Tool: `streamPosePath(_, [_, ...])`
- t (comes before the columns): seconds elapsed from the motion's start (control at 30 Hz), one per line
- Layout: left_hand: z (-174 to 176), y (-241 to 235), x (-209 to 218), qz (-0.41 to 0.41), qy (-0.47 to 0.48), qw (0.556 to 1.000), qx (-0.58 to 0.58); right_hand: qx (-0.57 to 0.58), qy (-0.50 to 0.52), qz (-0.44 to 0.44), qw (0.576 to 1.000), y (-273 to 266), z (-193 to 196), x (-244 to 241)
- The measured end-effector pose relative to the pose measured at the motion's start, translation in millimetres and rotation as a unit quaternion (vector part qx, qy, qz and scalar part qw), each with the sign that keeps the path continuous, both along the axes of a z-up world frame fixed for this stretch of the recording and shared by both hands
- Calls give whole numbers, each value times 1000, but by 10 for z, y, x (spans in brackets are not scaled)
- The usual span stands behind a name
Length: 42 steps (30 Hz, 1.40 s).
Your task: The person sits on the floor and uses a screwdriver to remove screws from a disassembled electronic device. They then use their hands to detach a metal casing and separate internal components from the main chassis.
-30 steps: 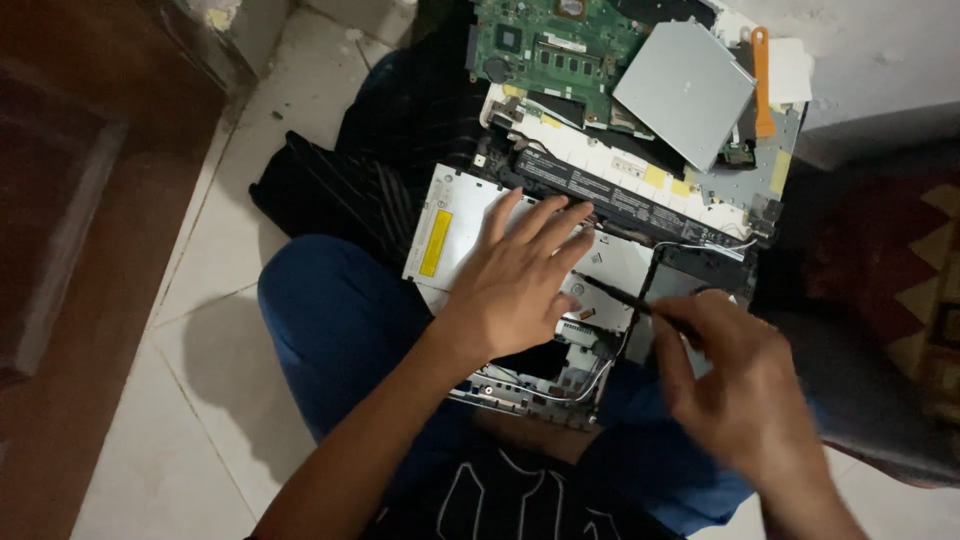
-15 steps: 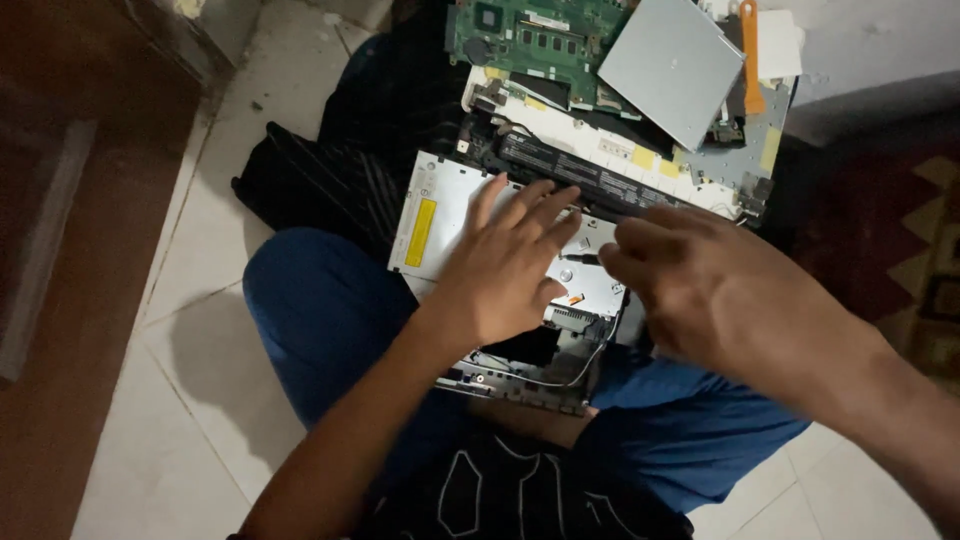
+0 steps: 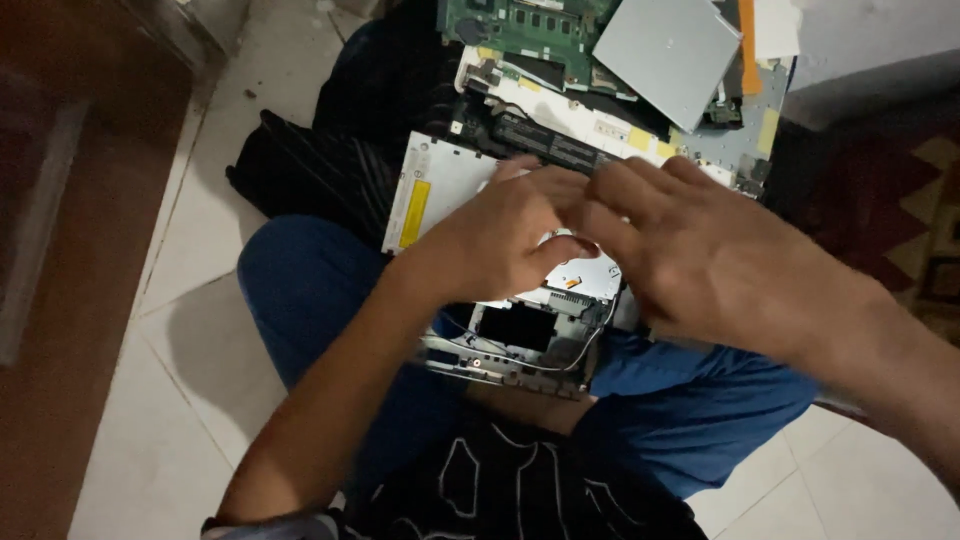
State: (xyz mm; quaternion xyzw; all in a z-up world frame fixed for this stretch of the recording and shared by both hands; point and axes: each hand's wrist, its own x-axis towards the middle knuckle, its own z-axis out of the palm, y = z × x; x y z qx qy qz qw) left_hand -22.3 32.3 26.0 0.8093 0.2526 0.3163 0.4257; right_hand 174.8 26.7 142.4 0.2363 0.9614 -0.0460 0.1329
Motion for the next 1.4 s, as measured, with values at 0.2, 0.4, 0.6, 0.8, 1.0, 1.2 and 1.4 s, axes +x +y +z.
streamPosePath(0.2, [-123,16,28,-11,-92,995,-29,30,51,-1,998,-35,48,-98])
streamPosePath(0.4, [-284,113,214,60,-53,996,38,53,23,-29,998,-17,-13,14])
streamPosePath(0.6, [-75,109,292,47,-83,994,-44,82,15,-29,996,4,53,21])
streamPosePath(0.8, [-54,166,188,-25,-97,995,-30,71,15,-31,997,-71,-21,128])
streamPosePath(1.0, [81,146,89,-47,-126,986,-102,57,10,-30,998,-110,8,21])
streamPosePath(1.2, [20,138,104,-32,-159,987,18,76,8,-27,997,-124,-39,30])
streamPosePath(1.4, [-25,152,278,20,-59,995,-72,125,-29,-14,992,-134,-6,65])
